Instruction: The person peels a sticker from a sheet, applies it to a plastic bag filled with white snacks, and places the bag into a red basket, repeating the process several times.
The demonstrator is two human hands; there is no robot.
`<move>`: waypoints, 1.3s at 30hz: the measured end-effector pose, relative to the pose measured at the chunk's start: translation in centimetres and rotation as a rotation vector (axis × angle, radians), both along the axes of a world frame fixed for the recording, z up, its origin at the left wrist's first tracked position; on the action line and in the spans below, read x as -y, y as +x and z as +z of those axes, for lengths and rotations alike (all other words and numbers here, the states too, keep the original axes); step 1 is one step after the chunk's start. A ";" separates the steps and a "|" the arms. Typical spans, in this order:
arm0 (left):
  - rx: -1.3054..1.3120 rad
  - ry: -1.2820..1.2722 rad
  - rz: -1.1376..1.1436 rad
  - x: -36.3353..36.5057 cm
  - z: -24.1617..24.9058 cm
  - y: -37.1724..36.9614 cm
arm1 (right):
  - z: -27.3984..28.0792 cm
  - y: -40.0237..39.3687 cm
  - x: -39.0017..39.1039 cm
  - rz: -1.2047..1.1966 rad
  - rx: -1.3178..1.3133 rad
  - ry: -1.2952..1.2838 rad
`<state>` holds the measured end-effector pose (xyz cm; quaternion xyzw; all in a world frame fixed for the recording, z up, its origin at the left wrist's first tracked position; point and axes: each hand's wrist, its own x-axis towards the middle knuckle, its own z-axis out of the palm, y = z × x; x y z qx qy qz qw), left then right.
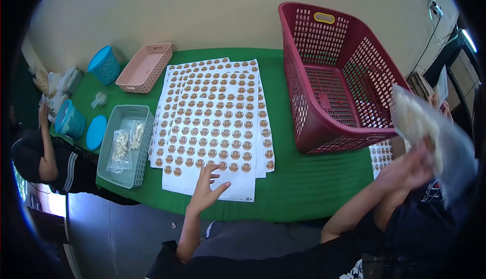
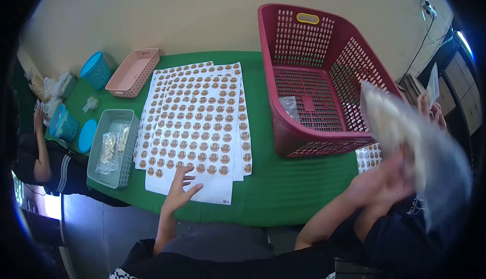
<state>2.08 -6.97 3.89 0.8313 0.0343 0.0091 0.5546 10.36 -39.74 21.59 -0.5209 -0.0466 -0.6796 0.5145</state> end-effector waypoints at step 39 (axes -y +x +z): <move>-0.237 0.615 0.192 -9.9 -7.8 -10.4 | -27.7 -6.4 -34.2 0.749 -0.926 -1.437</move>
